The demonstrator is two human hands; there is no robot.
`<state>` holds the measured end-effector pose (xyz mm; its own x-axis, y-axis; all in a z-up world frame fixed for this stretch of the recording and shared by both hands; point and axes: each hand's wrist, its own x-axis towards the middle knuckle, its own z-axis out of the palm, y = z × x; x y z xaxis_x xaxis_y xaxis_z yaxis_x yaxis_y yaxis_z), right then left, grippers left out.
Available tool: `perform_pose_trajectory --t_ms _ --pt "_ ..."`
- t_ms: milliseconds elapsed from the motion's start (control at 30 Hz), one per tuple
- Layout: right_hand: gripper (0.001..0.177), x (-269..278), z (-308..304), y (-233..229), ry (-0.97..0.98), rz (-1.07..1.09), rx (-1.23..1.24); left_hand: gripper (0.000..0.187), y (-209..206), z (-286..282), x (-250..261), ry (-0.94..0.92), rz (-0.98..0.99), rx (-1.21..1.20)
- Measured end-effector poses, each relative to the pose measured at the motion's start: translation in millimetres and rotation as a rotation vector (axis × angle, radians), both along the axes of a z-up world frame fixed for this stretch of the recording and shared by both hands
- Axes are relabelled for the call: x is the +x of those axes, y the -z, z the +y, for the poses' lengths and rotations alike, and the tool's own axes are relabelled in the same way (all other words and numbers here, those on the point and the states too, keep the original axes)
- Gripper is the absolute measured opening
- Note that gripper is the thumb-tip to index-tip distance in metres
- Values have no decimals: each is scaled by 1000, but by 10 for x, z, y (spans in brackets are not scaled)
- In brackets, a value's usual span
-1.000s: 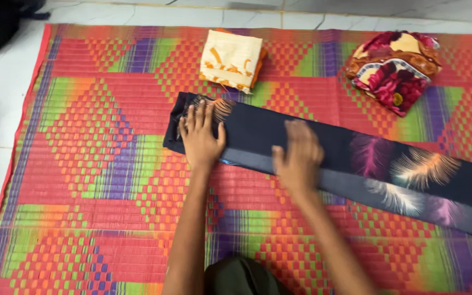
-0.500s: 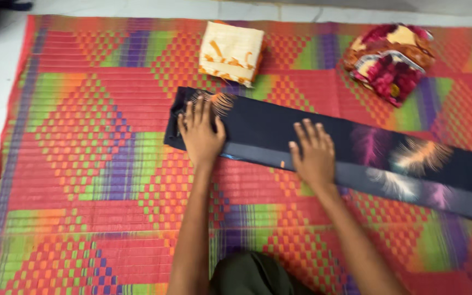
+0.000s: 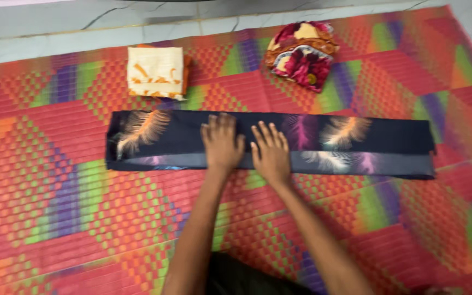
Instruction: The person folds a dark blue fabric with a feather pattern on a colorful mat. They smooth the fabric, fold it lengthwise, and then fold it into a compact rectangular shape.
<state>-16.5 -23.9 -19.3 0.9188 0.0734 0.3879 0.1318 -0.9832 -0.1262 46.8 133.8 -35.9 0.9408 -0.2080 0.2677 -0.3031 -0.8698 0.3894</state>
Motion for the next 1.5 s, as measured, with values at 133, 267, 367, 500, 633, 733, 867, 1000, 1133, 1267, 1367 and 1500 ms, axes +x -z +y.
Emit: perform_pose_trajectory --t_ms 133,267,367,500,633,733,867,1000,1133,1267,1367,1500 --pt "54 -10 -133 124 -106 29 -20 59 -47 -469 -450 -34 -144 -125" --pt "53 -231 -777 -66 -156 321 -32 60 -88 -519 -534 0 -181 -93" --pt "58 -432 -1626 -295 -60 133 -153 60 -200 -514 -449 -35 -180 -41" --pt "52 -687 -2329 -147 247 35 -71 61 -205 -550 -513 -32 -158 -9" --pt "51 -756 -2354 29 212 4 -15 62 -143 -586 -556 -41 -139 58" --pt "48 -721 -2289 -93 243 -28 -8 66 -179 -923 -658 -44 -145 70" --pt "50 -760 -2317 -145 255 -36 -46 64 -201 -1637 -873 187 -80 -14" --pt "52 -724 -2303 4 237 -51 -73 61 -295 -1917 -977 213 -84 -27" --pt "58 -754 -2728 -47 -68 57 -104 59 -378 -1917 -989 226 -97 -73" --pt "53 -963 -3957 -226 -177 286 -314 58 -394 -1889 -1000 201 -96 -76" --pt "54 -1174 -4638 -231 12 153 -89 56 -368 -1956 -983 203 -103 -110" --pt "56 -1024 -4385 -303 136 -22 -29 56 -418 -1903 -979 192 -117 -112"
